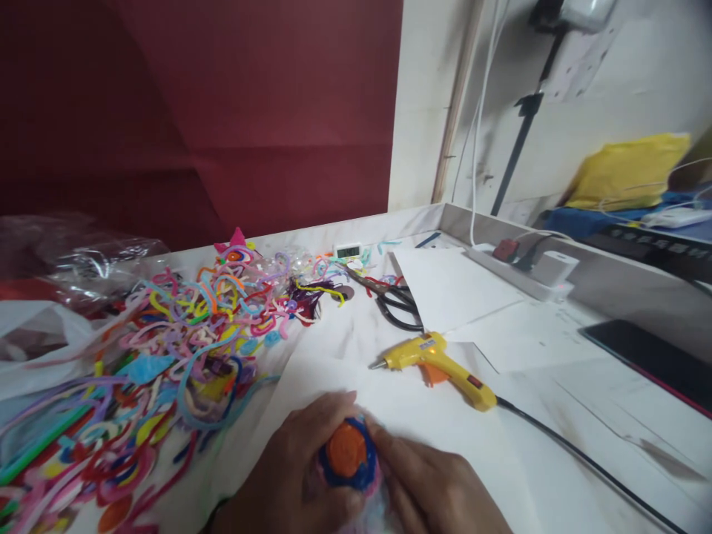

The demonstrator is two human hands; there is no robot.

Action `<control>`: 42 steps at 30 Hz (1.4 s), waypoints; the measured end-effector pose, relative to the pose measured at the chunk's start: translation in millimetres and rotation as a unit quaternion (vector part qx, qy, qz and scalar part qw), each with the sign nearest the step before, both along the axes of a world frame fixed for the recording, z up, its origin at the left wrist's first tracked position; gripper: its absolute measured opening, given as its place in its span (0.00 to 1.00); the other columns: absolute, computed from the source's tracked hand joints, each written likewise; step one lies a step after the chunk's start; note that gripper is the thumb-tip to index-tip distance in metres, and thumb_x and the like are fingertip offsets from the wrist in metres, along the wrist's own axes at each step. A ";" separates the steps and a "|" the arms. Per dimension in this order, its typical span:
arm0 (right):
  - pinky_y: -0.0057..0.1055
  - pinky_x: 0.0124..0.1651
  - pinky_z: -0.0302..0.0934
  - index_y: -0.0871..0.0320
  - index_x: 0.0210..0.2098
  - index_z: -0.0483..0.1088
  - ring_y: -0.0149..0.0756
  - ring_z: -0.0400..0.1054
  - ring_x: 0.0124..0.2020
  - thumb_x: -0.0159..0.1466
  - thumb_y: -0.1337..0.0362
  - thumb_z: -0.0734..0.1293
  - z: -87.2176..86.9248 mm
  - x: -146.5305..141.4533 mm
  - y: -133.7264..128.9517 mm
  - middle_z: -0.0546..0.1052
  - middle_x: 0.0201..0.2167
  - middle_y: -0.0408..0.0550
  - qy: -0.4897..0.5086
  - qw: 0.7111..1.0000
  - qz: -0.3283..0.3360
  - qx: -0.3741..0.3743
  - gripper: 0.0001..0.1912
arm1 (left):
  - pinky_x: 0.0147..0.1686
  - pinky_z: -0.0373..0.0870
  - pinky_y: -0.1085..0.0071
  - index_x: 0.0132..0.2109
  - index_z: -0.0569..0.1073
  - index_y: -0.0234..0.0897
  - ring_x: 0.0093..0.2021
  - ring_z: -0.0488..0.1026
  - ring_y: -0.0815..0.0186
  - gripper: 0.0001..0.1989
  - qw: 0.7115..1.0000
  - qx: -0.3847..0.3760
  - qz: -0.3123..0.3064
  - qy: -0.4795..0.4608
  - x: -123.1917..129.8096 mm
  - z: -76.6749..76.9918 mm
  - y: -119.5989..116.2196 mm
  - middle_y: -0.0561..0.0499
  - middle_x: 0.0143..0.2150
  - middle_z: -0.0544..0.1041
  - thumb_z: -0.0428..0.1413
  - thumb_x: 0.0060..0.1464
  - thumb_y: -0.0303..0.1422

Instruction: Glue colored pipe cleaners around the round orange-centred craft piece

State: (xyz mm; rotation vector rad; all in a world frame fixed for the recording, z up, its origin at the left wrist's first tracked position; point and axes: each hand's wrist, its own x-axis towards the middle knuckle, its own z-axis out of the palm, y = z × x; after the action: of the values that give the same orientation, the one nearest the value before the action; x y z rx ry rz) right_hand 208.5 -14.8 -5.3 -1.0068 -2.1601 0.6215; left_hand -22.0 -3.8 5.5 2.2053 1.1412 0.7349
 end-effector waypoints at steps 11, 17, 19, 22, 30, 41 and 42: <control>0.36 0.41 0.74 0.50 0.68 0.50 0.45 0.77 0.41 0.69 0.68 0.58 -21.0 0.4 -3.4 0.79 0.46 0.54 0.033 0.999 0.009 0.022 0.30 | 0.62 0.63 0.61 0.67 0.56 0.53 0.62 0.67 0.53 0.33 1.000 0.012 0.000 0.002 1.9 8.7 -3.4 0.50 0.65 0.67 0.58 0.58 0.46; 0.39 0.38 0.74 0.49 0.68 0.52 0.45 0.77 0.36 0.68 0.69 0.59 -21.8 1.4 -6.6 0.79 0.36 0.51 0.036 0.999 -0.004 0.034 0.31 | 0.60 0.65 0.63 0.66 0.57 0.52 0.60 0.69 0.55 0.33 1.000 0.019 -0.002 -0.011 5.2 10.6 -3.5 0.50 0.63 0.69 0.60 0.56 0.40; 0.39 0.36 0.75 0.51 0.67 0.55 0.44 0.77 0.33 0.68 0.70 0.58 -19.0 0.9 -5.9 0.79 0.34 0.51 0.026 0.999 -0.008 0.037 0.29 | 0.61 0.65 0.63 0.65 0.59 0.50 0.60 0.69 0.54 0.33 1.000 0.016 -0.004 -0.012 6.5 8.7 -2.4 0.49 0.62 0.70 0.60 0.56 0.41; 0.37 0.37 0.74 0.55 0.66 0.58 0.42 0.77 0.32 0.67 0.70 0.58 -14.9 0.1 -3.9 0.79 0.33 0.51 0.010 0.999 0.003 0.048 0.27 | 0.62 0.63 0.60 0.66 0.59 0.46 0.61 0.67 0.52 0.32 1.000 0.005 -0.014 -0.020 5.5 -0.3 -0.6 0.46 0.63 0.69 0.58 0.57 0.45; 0.31 0.33 0.74 0.63 0.66 0.54 0.39 0.77 0.32 0.67 0.74 0.58 -18.6 -1.1 -3.4 0.80 0.35 0.53 0.034 0.991 0.013 0.127 0.27 | 0.63 0.59 0.57 0.68 0.54 0.49 0.63 0.63 0.52 0.33 1.000 0.002 -0.024 -0.010 0.3 -7.9 -2.0 0.48 0.66 0.64 0.55 0.59 0.47; 0.19 0.24 0.68 0.53 0.57 0.67 0.33 0.78 0.34 0.69 0.63 0.61 4.2 -6.9 -10.5 0.81 0.34 0.44 0.143 0.987 -0.066 -0.026 0.18 | 0.61 0.60 0.54 0.67 0.57 0.47 0.61 0.66 0.49 0.34 0.999 -0.047 -0.013 -0.008 3.1 3.2 -2.0 0.46 0.63 0.67 0.57 0.57 0.49; 0.19 0.23 0.67 0.52 0.56 0.67 0.33 0.78 0.33 0.68 0.63 0.61 3.1 -7.6 -10.8 0.81 0.33 0.43 0.144 0.987 -0.072 -0.010 0.17 | 0.61 0.61 0.55 0.66 0.58 0.47 0.60 0.66 0.50 0.34 0.999 -0.049 -0.014 -0.009 3.6 4.3 -1.5 0.46 0.63 0.68 0.57 0.57 0.48</control>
State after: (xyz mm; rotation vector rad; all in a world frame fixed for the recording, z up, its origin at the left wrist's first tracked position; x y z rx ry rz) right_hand 200.9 -25.6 -2.2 -1.0053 -1.8159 0.6765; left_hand -18.4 -5.3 9.9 2.1256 1.1115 0.6721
